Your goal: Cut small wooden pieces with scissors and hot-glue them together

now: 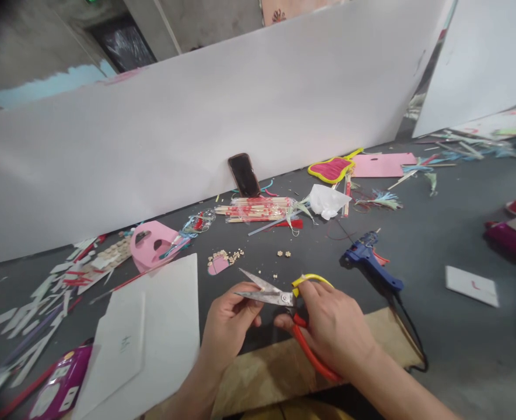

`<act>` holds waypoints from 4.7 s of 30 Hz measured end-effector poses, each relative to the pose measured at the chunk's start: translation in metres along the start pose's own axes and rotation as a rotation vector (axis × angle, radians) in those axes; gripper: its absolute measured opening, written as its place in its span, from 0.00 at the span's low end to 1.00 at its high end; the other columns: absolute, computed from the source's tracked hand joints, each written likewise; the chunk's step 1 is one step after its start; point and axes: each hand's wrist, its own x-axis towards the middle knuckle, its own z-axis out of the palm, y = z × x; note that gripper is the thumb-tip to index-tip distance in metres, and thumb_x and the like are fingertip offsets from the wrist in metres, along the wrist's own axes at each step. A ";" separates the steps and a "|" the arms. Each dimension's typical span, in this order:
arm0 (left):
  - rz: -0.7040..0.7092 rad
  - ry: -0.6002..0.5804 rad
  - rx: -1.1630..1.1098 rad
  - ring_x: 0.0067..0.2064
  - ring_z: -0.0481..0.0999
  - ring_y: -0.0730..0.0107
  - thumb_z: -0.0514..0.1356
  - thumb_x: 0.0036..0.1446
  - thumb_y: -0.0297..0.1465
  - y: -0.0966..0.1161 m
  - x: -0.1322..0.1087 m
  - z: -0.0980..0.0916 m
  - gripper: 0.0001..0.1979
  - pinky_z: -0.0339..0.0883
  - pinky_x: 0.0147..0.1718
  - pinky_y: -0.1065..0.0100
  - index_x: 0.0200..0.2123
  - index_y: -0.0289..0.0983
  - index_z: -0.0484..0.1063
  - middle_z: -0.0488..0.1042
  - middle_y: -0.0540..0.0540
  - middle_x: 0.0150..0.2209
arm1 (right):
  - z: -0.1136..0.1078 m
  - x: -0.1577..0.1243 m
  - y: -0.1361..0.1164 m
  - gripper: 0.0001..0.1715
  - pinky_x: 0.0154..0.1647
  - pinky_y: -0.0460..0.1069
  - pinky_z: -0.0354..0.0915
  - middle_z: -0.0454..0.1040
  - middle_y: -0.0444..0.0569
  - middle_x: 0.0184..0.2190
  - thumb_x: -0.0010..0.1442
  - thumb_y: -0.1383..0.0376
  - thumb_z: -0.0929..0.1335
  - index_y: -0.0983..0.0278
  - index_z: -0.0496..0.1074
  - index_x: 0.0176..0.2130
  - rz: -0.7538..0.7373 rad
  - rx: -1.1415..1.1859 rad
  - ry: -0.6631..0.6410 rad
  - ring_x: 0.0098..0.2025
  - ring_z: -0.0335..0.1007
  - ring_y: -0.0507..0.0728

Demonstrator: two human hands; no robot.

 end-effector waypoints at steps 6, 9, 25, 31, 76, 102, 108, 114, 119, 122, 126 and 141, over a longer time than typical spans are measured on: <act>-0.089 -0.082 -0.088 0.19 0.65 0.79 0.61 0.52 0.36 -0.006 0.001 -0.003 0.10 0.57 0.19 0.76 0.29 0.34 0.74 0.67 0.52 0.21 | -0.001 -0.001 -0.001 0.19 0.24 0.48 0.59 0.70 0.46 0.24 0.57 0.48 0.62 0.60 0.59 0.31 -0.001 0.058 -0.049 0.25 0.68 0.56; -0.086 -0.097 -0.083 0.19 0.64 0.78 0.60 0.52 0.36 -0.007 0.001 -0.004 0.10 0.56 0.19 0.75 0.29 0.34 0.74 0.66 0.53 0.19 | 0.002 -0.003 -0.002 0.18 0.22 0.47 0.57 0.70 0.45 0.22 0.58 0.48 0.62 0.59 0.59 0.30 -0.012 0.078 -0.041 0.23 0.67 0.55; -0.071 -0.112 0.026 0.18 0.62 0.78 0.59 0.52 0.33 0.004 0.000 -0.005 0.10 0.55 0.19 0.74 0.24 0.34 0.72 0.62 0.54 0.16 | 0.002 -0.002 0.004 0.18 0.23 0.48 0.57 0.71 0.46 0.23 0.61 0.49 0.60 0.60 0.60 0.30 -0.104 -0.029 0.003 0.24 0.69 0.56; -0.033 -0.027 0.010 0.20 0.66 0.77 0.60 0.52 0.36 -0.004 0.000 -0.002 0.09 0.60 0.20 0.75 0.29 0.34 0.73 0.69 0.51 0.24 | 0.002 -0.003 0.000 0.17 0.22 0.48 0.57 0.72 0.47 0.21 0.63 0.51 0.57 0.60 0.59 0.30 -0.060 -0.059 0.003 0.23 0.70 0.57; -0.451 -0.431 -0.521 0.13 0.53 0.87 0.69 0.39 0.34 -0.003 0.006 -0.012 0.13 0.38 0.14 0.75 0.25 0.30 0.73 0.74 0.44 0.21 | 0.000 -0.002 0.011 0.20 0.25 0.49 0.60 0.71 0.48 0.25 0.62 0.48 0.58 0.61 0.59 0.33 -0.231 0.012 -0.027 0.26 0.70 0.57; -0.344 -0.338 -0.391 0.13 0.58 0.84 0.65 0.46 0.38 -0.006 0.004 -0.011 0.13 0.44 0.13 0.76 0.26 0.32 0.72 0.72 0.48 0.20 | -0.002 -0.005 0.011 0.22 0.24 0.47 0.59 0.72 0.47 0.24 0.61 0.47 0.59 0.62 0.63 0.34 -0.151 0.048 -0.021 0.25 0.70 0.56; 0.022 -0.004 0.073 0.22 0.69 0.76 0.59 0.54 0.34 -0.007 -0.002 0.000 0.07 0.60 0.22 0.74 0.29 0.36 0.74 0.72 0.49 0.25 | 0.005 -0.008 0.002 0.25 0.19 0.47 0.55 0.71 0.45 0.19 0.61 0.43 0.56 0.60 0.61 0.30 -0.004 -0.028 0.002 0.19 0.69 0.56; 0.048 0.004 0.100 0.17 0.65 0.78 0.57 0.55 0.34 -0.009 -0.003 0.002 0.11 0.56 0.18 0.74 0.27 0.35 0.74 0.69 0.50 0.21 | 0.006 -0.011 0.006 0.26 0.21 0.49 0.58 0.72 0.46 0.20 0.60 0.43 0.56 0.61 0.61 0.31 -0.046 -0.096 0.027 0.22 0.71 0.58; -0.169 -0.182 -0.152 0.14 0.58 0.83 0.60 0.52 0.35 -0.011 0.002 -0.005 0.11 0.47 0.15 0.75 0.26 0.33 0.73 0.69 0.50 0.20 | 0.005 -0.010 0.009 0.25 0.22 0.48 0.58 0.72 0.46 0.21 0.61 0.43 0.56 0.61 0.62 0.32 -0.105 -0.036 0.030 0.24 0.72 0.58; -0.223 -0.235 -0.225 0.14 0.58 0.85 0.61 0.51 0.38 -0.011 0.004 -0.008 0.14 0.43 0.13 0.75 0.25 0.32 0.72 0.74 0.46 0.26 | 0.006 -0.010 0.007 0.25 0.21 0.47 0.56 0.73 0.45 0.20 0.61 0.44 0.56 0.61 0.62 0.31 -0.076 0.072 -0.034 0.21 0.71 0.55; -0.166 -0.210 -0.142 0.15 0.59 0.84 0.60 0.53 0.40 -0.012 0.003 -0.010 0.16 0.46 0.15 0.75 0.25 0.32 0.73 0.72 0.48 0.24 | 0.006 -0.011 0.001 0.25 0.17 0.46 0.52 0.72 0.44 0.18 0.61 0.44 0.57 0.60 0.62 0.28 0.033 0.157 -0.148 0.17 0.67 0.54; -0.224 -0.101 -0.328 0.14 0.61 0.85 0.61 0.51 0.38 -0.014 0.007 -0.008 0.12 0.43 0.12 0.78 0.28 0.33 0.69 0.73 0.48 0.27 | 0.001 -0.009 0.011 0.21 0.30 0.52 0.64 0.74 0.54 0.32 0.53 0.48 0.65 0.62 0.63 0.35 0.031 0.051 -0.128 0.34 0.73 0.62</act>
